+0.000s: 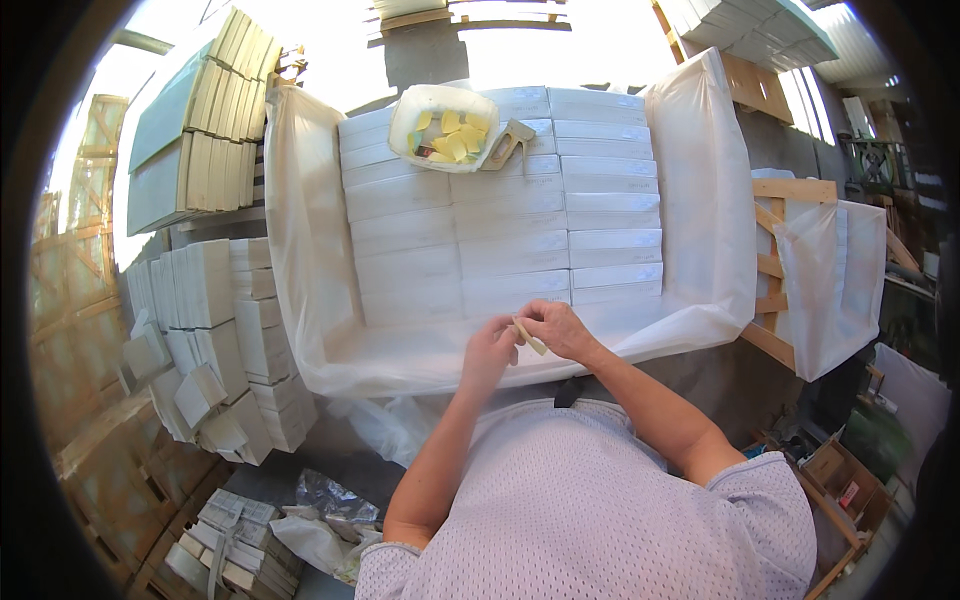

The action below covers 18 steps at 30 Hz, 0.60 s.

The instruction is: The person applies small white labels to the top of stacked white boxes on a table. They pick labels from a container, place them on individual boxes, and smooth them down. The person briefly moves a container aside and later touches their face/camera area.

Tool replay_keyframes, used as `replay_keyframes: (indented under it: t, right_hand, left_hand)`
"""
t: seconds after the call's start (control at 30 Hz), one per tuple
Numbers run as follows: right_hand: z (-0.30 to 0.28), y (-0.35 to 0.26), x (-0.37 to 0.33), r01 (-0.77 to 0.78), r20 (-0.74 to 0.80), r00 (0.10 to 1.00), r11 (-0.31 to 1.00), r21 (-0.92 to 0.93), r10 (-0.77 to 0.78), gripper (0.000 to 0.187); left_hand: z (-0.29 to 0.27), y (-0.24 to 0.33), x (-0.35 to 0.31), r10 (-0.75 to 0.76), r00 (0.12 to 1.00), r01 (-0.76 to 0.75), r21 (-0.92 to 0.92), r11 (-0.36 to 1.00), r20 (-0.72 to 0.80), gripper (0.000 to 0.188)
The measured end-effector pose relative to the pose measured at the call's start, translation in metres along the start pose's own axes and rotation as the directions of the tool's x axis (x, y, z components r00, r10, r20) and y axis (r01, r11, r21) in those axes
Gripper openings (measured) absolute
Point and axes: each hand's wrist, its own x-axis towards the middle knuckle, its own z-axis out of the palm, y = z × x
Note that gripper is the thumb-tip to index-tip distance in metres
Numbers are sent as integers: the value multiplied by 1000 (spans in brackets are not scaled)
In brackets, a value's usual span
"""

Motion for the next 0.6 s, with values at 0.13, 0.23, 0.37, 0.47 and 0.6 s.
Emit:
replay_keyframes:
  t: [0.13,0.23,0.37,0.47,0.6]
  right_hand:
    - [22,-2,30,-14,46,999,998,56,11,27]
    - [34,1,55,-34,8,999,993,110,33,24]
    - [34,22,102,-202,-161,949,915,349,270,22]
    - [13,37,137,-175,-304,865,808,562,399,17]
    - [-3,39,154,-53,-316,918,863,502,240,17]
  left_hand:
    - [-39,0,23,19,1000,-17,105,994,-20,16]
    - [-63,0,48,22,1000,-20,141,990,-13,11]
    - [-84,6,98,26,990,-9,121,993,-141,9]
    - [-102,30,153,57,976,-39,90,995,-208,9]
    - [-107,57,211,35,999,-33,136,990,-12,22]
